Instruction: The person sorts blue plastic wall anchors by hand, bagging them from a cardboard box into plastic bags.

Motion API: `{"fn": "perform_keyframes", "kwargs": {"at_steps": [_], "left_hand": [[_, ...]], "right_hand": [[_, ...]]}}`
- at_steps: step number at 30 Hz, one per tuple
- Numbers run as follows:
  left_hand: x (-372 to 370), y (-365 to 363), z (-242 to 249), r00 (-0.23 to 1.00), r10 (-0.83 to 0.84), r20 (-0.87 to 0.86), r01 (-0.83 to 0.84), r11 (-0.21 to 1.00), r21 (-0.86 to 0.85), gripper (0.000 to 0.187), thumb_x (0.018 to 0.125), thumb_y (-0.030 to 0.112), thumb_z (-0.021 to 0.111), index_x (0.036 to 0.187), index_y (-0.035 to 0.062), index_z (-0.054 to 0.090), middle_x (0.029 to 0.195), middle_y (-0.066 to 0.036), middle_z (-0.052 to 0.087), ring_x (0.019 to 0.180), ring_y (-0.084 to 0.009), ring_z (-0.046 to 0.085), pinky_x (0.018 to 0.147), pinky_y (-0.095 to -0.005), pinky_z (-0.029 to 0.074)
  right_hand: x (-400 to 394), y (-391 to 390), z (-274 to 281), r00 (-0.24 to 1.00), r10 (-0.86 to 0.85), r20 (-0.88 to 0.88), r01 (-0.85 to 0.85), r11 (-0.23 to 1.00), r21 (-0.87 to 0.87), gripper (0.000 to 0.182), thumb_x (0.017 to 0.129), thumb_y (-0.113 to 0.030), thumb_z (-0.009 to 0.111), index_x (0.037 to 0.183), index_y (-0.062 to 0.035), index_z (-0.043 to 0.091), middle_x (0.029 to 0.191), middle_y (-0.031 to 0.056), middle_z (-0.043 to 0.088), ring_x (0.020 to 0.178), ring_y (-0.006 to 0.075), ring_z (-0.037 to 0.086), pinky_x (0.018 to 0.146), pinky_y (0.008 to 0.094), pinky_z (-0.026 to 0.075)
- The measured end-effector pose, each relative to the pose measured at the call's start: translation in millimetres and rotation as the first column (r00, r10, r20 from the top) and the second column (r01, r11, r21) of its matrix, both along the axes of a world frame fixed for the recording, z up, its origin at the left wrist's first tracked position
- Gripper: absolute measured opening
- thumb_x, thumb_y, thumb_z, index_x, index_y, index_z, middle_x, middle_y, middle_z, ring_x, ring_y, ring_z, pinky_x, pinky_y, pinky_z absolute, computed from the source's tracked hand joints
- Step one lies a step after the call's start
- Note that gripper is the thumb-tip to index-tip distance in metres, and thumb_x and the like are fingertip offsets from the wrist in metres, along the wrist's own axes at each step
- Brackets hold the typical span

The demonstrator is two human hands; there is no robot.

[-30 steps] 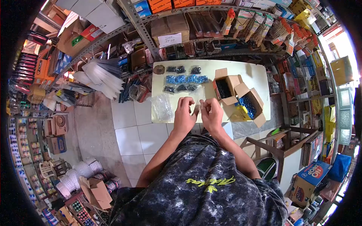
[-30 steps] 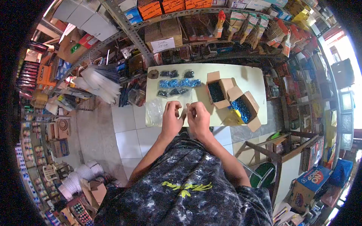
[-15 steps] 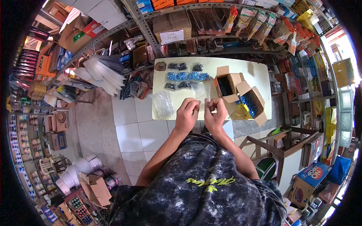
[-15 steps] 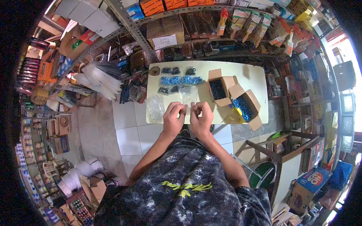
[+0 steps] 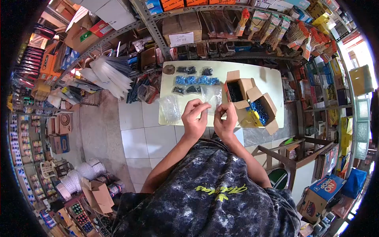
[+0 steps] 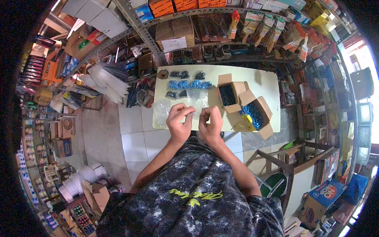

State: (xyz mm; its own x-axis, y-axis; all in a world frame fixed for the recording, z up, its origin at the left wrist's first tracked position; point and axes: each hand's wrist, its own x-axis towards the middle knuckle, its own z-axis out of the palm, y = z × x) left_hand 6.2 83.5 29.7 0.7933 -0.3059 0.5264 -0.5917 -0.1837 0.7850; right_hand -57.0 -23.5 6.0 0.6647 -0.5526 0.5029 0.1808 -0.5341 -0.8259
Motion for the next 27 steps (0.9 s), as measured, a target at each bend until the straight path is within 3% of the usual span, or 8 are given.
{"fn": "perform_keyframes", "kwargs": {"at_steps": [4, 9, 11, 14, 18, 20, 22, 27], "left_hand": [[-2, -4, -2, 0.999, -0.039, -0.022, 0.038, 0.999, -0.02, 0.025, 0.075, -0.012, 0.066, 0.09, 0.0061, 0.074, 0.096, -0.009, 0.057, 0.064, -0.0163, 0.061, 0.057, -0.0267, 0.047], [-7, -11, 4, 0.986, -0.149, -0.076, 0.157, 0.982, 0.109, 0.036, 0.074, -0.013, 0.064, 0.104, 0.006, 0.069, 0.104, -0.01, 0.051, 0.067, -0.0163, 0.064, 0.062, -0.0315, 0.052], [-10, -12, 0, 0.978, -0.19, -0.087, 0.202, 0.968, 0.149, 0.039, 0.074, -0.012, 0.064, 0.108, 0.0067, 0.067, 0.105, -0.01, 0.05, 0.069, -0.0169, 0.064, 0.061, -0.0316, 0.052], [-9, -19, -3, 0.98, -0.188, -0.06, 0.197, 0.955, 0.22, 0.039, 0.077, -0.01, 0.063, 0.112, 0.0068, 0.062, 0.103, -0.01, 0.048, 0.069, -0.0177, 0.063, 0.059, -0.0301, 0.052], [-13, -31, 2, 0.983, -0.022, -0.18, 0.032, 0.998, 0.055, 0.022, 0.085, -0.006, 0.06, 0.103, 0.0047, 0.059, 0.098, -0.005, 0.05, 0.069, -0.0105, 0.056, 0.056, -0.0255, 0.049], [-13, -34, 5, 0.975, 0.051, -0.218, -0.053, 0.999, -0.007, 0.015, 0.085, -0.006, 0.061, 0.096, 0.0027, 0.057, 0.096, -0.005, 0.05, 0.068, -0.0093, 0.053, 0.055, -0.0245, 0.048], [-14, -37, -4, 0.973, 0.049, -0.227, -0.053, 0.998, -0.015, 0.011, 0.087, -0.006, 0.059, 0.094, 0.002, 0.054, 0.094, -0.004, 0.05, 0.068, -0.0069, 0.051, 0.054, -0.0226, 0.047], [-23, -53, -20, 0.838, -0.141, -0.527, -0.044, 0.945, -0.324, 0.01, 0.092, -0.005, 0.054, 0.099, 0.002, 0.051, 0.093, -0.001, 0.049, 0.067, -0.0038, 0.048, 0.052, -0.0197, 0.041]], "right_hand": [[0, -5, 0, 1.0, 0.005, 0.002, -0.005, 1.0, 0.002, 0.025, 0.069, 0.015, 0.059, 0.084, -0.0028, 0.05, 0.077, 0.0092, 0.05, 0.061, 0.0197, 0.05, 0.055, 0.0294, 0.041], [-5, -13, -1, 0.998, -0.058, -0.026, 0.059, 0.998, 0.013, 0.023, 0.071, 0.015, 0.058, 0.083, -0.0026, 0.05, 0.077, 0.0082, 0.05, 0.063, 0.018, 0.05, 0.058, 0.0278, 0.042], [-6, -15, 0, 0.991, -0.112, -0.074, 0.125, 0.969, 0.215, 0.021, 0.074, 0.013, 0.06, 0.083, -0.0025, 0.05, 0.077, 0.0068, 0.051, 0.065, 0.0148, 0.051, 0.059, 0.0263, 0.042], [-8, -19, -12, 0.992, -0.113, -0.06, 0.126, 0.943, 0.309, 0.02, 0.076, 0.012, 0.062, 0.083, -0.0026, 0.05, 0.077, 0.0056, 0.051, 0.065, 0.0114, 0.051, 0.058, 0.0252, 0.042], [-11, -25, -7, 0.997, -0.062, -0.038, 0.07, 0.962, 0.265, 0.02, 0.076, 0.011, 0.063, 0.083, -0.0032, 0.052, 0.078, 0.006, 0.052, 0.062, 0.0121, 0.05, 0.055, 0.0252, 0.041], [-14, -33, -1, 0.997, 0.061, -0.047, -0.058, 0.997, 0.05, 0.021, 0.075, 0.011, 0.064, 0.085, -0.0039, 0.054, 0.079, 0.0062, 0.054, 0.059, 0.0142, 0.051, 0.053, 0.0264, 0.042], [-15, -37, 1, 0.994, 0.098, -0.041, -0.097, 0.995, 0.015, 0.022, 0.075, 0.01, 0.066, 0.087, -0.0047, 0.055, 0.079, 0.0063, 0.055, 0.058, 0.0164, 0.051, 0.052, 0.0284, 0.043], [-23, -52, 7, 0.975, 0.141, -0.171, -0.144, 0.989, -0.009, 0.021, 0.076, 0.004, 0.067, 0.09, -0.0071, 0.056, 0.082, 0.0085, 0.056, 0.064, 0.0234, 0.059, 0.055, 0.0342, 0.048]]}}
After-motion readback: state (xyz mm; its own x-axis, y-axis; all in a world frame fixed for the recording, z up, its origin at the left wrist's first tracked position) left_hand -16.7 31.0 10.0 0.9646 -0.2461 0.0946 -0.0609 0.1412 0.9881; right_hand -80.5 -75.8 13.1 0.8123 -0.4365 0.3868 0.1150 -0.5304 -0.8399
